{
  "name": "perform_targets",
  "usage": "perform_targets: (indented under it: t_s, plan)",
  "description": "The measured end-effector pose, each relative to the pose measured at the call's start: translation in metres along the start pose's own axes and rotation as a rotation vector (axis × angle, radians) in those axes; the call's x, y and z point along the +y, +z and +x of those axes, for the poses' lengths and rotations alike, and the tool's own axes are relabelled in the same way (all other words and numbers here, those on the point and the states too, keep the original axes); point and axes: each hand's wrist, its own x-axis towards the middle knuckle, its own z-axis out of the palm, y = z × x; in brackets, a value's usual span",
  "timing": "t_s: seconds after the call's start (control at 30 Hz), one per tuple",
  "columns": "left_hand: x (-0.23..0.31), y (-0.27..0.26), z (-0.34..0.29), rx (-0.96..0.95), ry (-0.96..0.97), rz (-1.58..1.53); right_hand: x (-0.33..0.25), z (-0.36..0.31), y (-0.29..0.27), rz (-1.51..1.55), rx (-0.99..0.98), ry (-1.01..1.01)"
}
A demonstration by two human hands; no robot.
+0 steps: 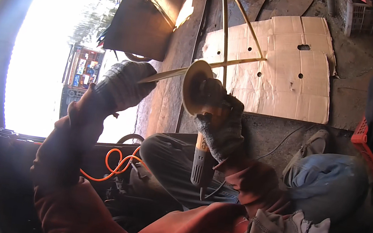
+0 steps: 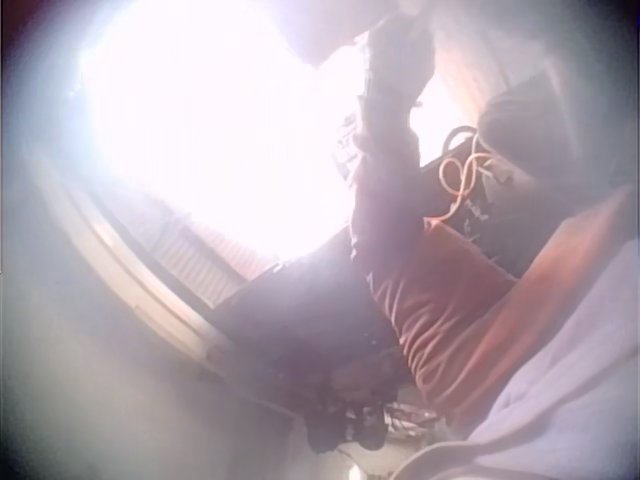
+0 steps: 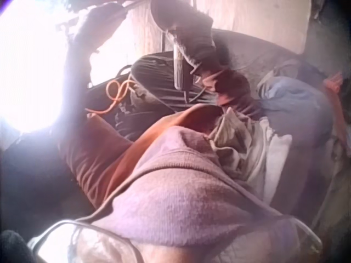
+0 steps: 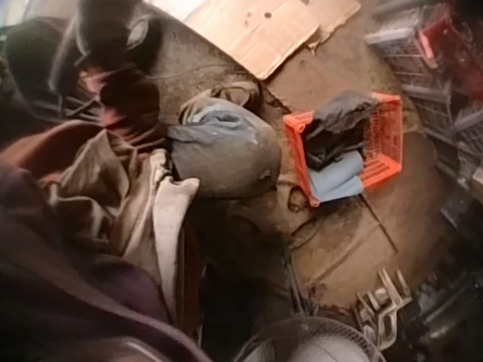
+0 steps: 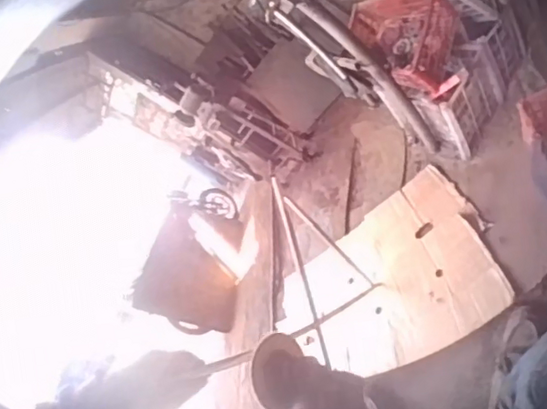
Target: The person uses an angle grinder to grind the joints of a gold-colored metal frame while holding it by hand on a cardboard-covered floor.
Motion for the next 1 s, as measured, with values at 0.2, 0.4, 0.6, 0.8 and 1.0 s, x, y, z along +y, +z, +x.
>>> perform_targets:
  t_s: [0.2,0.4,0.6,0.8,1.0]
  plan:
    - [-0.031,0.012,-0.001,0.012,0.097,0.211,-0.029,-0.003,0.007,-0.017,-0.055,-0.076]
    - [-0.021,0.002,-0.005,0.132,0.256,0.250,-0.011,-0.008,0.007,0.078,0.000,0.028]
    - [-0.047,0.022,0.001,0.101,0.160,0.225,-0.013,-0.004,0.009,0.030,-0.038,-0.008]
    - [-0.021,-0.002,-0.001,0.095,0.230,0.157,-0.023,-0.008,0.009,0.131,-0.003,0.031]
    - [-0.016,-0.003,-0.002,-0.055,-0.081,-0.046,-0.009,-0.003,0.008,-0.067,-0.085,0.033]
